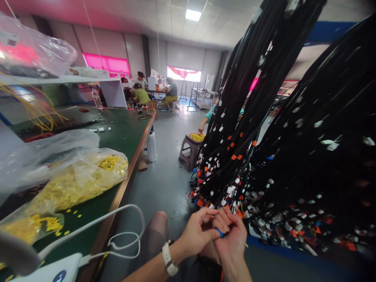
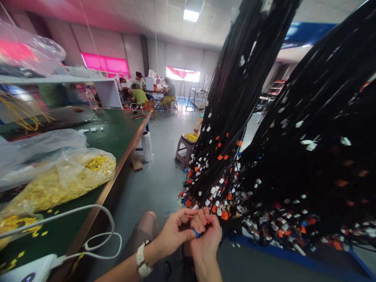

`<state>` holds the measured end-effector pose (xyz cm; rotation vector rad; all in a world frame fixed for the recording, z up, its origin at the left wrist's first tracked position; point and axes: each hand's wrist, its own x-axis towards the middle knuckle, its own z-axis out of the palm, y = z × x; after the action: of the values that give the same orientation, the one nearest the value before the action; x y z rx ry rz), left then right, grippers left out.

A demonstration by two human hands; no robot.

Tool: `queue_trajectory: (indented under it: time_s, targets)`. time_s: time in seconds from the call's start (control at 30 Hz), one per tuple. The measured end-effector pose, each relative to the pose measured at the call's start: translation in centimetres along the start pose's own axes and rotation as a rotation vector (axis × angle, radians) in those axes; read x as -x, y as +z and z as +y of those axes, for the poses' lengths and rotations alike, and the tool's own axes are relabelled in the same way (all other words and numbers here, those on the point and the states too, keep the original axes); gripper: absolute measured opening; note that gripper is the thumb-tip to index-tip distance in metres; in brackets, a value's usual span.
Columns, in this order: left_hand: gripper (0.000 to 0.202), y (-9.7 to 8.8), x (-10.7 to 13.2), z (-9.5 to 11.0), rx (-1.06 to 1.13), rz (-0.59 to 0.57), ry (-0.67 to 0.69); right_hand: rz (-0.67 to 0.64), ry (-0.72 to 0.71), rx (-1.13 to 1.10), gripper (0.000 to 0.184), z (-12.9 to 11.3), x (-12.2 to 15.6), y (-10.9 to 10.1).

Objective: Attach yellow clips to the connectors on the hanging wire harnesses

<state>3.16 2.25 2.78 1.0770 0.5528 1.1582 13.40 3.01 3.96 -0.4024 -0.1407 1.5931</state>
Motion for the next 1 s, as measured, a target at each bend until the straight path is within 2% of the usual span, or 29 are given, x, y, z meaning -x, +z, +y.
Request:
queue_trajectory:
  time_s: [0.13, 0.37, 0.8, 1.0]
  targets:
    - [0.044, -0.6, -0.2, 0.6, 0.019, -0.111, -0.042, -0.008, 0.015, -0.024, 0.023, 0.0, -0.2, -0.3]
    - [0.047, -0.8, -0.2, 0.9, 0.010, -0.134, -0.038, -0.068, 0.023, -0.021, 0.025, 0.0, -0.6, -0.8]
    - [0.047, -0.6, -0.2, 0.3, 0.132, 0.014, -0.115, 0.013, 0.029, -0.074, 0.024, 0.3, -0.7, -0.6]
    - [0.049, -0.4, -0.1, -0.1, 0.094, 0.039, -0.104, 0.015, 0.020, -0.082, 0.024, 0.1, -0.6, -0.6]
